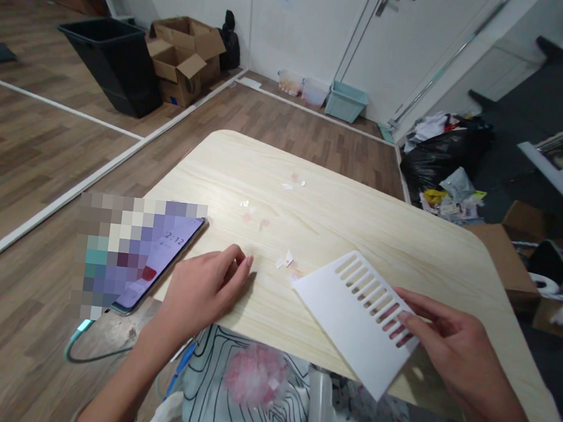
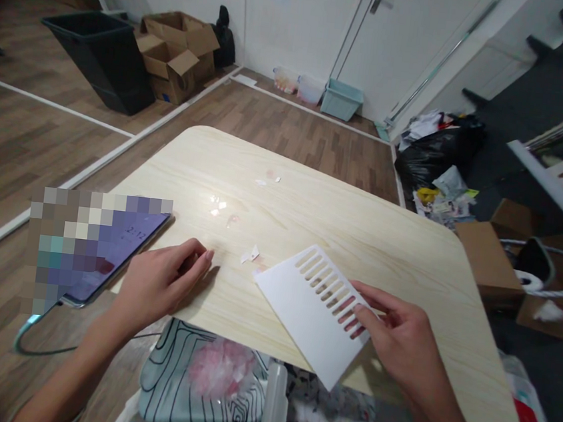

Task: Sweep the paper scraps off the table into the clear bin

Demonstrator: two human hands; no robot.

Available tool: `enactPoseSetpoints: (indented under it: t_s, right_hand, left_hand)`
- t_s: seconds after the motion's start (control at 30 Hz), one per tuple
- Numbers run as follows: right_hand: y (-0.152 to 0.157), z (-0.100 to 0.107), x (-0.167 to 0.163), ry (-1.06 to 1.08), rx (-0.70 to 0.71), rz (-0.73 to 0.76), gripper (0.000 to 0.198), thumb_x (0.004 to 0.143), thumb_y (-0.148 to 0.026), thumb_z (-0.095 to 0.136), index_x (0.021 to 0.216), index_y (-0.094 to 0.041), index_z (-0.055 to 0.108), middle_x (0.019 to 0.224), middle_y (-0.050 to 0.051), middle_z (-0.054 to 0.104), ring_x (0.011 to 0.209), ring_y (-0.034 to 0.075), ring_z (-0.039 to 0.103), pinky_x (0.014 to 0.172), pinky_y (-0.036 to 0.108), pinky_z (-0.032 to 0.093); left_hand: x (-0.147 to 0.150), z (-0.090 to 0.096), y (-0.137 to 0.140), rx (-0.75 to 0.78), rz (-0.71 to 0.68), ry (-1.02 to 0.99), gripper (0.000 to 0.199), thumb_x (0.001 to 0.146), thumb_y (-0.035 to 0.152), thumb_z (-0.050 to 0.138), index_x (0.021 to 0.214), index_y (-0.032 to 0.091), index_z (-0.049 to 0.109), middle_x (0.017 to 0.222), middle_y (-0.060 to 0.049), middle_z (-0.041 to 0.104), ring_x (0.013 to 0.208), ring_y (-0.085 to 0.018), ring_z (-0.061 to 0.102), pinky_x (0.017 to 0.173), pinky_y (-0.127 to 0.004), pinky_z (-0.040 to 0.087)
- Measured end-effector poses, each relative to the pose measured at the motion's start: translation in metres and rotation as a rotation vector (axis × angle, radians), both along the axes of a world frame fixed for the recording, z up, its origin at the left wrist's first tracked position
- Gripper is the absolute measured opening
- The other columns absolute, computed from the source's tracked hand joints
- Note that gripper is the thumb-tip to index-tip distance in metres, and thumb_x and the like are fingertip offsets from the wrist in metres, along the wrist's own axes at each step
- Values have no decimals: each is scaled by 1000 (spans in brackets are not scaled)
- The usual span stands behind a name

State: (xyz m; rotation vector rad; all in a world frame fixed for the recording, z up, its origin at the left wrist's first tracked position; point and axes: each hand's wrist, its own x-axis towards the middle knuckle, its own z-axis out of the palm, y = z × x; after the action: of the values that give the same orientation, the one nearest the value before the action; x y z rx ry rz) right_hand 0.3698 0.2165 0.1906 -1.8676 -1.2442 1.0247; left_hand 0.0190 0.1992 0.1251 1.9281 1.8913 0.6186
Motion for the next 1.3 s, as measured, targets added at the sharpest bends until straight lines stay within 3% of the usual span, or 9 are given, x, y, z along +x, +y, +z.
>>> enactPoseSetpoints:
  t_s: [0.17, 0.47, 0.73, 0.83, 0.97, 1.1, 1.3]
  right_hand:
    - [1, 0, 7, -18, -60, -8, 31, 56, -31, 84, 85, -23, 88, 69, 5, 81, 51, 21, 71, 51, 30, 60]
    - [-17, 8, 68, -75, -41, -127, 29, 53, -33, 88, 82, -26, 87, 72, 3, 83, 54, 19, 72, 50, 26, 59]
    - [7, 4, 10, 14, -20, 31, 28, 57, -32, 83, 82, -22, 87, 74, 6, 83, 55, 20, 72, 53, 29, 59]
    - [11, -2, 6, 18, -47, 36, 30, 57, -33, 82, 83, -19, 87, 72, 7, 82, 52, 20, 71, 52, 30, 59]
    - [-2, 0, 33, -28, -91, 14, 31, 58, -35, 84, 84, -20, 87, 67, 7, 80, 52, 21, 70, 51, 31, 58]
    - [-29, 15, 78, -115, -125, -9, 24, 58, -37, 88, 79, -24, 87, 74, 8, 83, 58, 25, 73, 54, 34, 60]
    - [-53, 28, 115, -101, -86, -217, 21, 57, -29, 91, 78, -28, 88, 78, 11, 83, 61, 26, 75, 55, 33, 59]
  left_hand:
    - [-1, 0, -2, 4, 1, 3, 38, 106, 50, 44, 81, 24, 57, 62, 3, 62, 59, -17, 60, 61, -28, 29]
    - [-2, 1, -1, 12, -9, 24, 40, 106, 53, 43, 82, 24, 60, 60, 3, 62, 57, -16, 60, 60, -27, 30]
    - [-2, 3, -2, -4, 0, 41, 41, 106, 54, 42, 84, 25, 61, 62, 2, 65, 57, -17, 61, 60, -28, 31]
    - [-1, 2, -1, 3, -3, 36, 41, 106, 53, 41, 84, 25, 61, 62, 2, 65, 57, -17, 61, 60, -28, 31]
    - [-1, 3, -1, -14, -5, 39, 41, 105, 53, 41, 83, 25, 60, 61, 2, 64, 57, -17, 60, 60, -28, 31]
    - [-2, 5, -2, -47, -5, 42, 41, 105, 55, 42, 84, 24, 61, 64, 1, 66, 60, -18, 62, 61, -29, 32]
    - [-3, 2, -3, -32, -18, 55, 43, 107, 56, 41, 87, 25, 62, 66, 1, 67, 62, -18, 64, 61, -29, 32]
